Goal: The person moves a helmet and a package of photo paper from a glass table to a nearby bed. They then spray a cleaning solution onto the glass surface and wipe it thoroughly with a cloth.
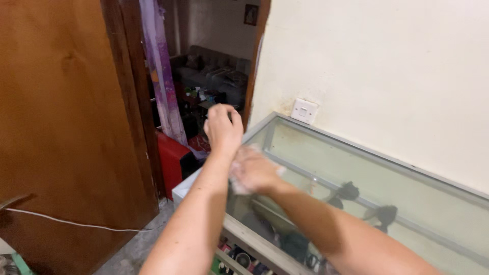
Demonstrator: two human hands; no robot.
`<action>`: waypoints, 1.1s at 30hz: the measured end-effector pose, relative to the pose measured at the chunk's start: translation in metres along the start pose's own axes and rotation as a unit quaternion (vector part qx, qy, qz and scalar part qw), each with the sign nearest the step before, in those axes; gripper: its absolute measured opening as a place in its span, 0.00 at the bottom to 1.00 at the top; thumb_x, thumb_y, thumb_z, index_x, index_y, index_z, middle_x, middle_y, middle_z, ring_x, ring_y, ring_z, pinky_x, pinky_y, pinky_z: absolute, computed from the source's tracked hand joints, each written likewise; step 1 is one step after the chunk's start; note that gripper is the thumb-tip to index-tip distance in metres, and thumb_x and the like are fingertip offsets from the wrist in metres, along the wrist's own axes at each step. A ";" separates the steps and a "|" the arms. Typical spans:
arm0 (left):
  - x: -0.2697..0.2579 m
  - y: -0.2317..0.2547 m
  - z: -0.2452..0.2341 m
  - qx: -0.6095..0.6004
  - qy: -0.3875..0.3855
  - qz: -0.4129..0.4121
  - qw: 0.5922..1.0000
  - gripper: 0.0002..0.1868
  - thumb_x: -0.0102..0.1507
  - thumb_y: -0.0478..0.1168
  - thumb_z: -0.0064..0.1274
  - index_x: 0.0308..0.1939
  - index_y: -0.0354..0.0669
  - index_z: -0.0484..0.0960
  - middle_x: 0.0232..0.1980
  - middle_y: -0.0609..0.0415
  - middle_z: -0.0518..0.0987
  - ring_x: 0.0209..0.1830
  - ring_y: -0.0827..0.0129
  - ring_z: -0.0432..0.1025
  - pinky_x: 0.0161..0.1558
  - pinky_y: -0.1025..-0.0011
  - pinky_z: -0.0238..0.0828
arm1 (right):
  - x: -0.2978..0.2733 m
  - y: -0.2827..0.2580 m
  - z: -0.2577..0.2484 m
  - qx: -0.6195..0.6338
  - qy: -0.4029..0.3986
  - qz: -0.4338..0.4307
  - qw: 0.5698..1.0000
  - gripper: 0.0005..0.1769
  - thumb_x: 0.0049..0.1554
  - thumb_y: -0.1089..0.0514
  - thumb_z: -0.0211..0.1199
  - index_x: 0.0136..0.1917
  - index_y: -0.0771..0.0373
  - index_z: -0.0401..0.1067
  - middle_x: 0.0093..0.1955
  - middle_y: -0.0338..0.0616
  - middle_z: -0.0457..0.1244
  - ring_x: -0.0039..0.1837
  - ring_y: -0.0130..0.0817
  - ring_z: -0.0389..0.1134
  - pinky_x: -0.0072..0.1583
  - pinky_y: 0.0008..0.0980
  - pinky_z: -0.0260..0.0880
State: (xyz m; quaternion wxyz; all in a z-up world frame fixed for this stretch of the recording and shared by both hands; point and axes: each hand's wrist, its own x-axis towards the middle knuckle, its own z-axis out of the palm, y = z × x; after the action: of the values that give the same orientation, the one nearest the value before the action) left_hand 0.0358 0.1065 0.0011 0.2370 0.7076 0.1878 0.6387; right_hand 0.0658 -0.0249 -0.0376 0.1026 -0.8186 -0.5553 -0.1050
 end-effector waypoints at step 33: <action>-0.044 0.019 -0.133 0.122 -0.054 -0.082 0.988 0.23 0.65 0.48 0.49 0.60 0.39 0.73 0.74 0.32 0.60 0.78 0.30 0.45 0.73 0.36 0.35 | 0.054 -0.074 0.004 0.154 -0.037 -0.208 0.965 0.25 0.49 0.42 0.66 0.54 0.60 0.77 0.54 0.57 0.70 0.57 0.56 0.69 0.60 0.48 0.69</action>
State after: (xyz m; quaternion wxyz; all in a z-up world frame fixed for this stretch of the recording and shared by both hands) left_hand -0.1019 0.0787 -0.0141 0.2100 0.7471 0.3087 0.5499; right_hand 0.0169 0.0508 -0.0222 0.1827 -0.6629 -0.7261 -0.0075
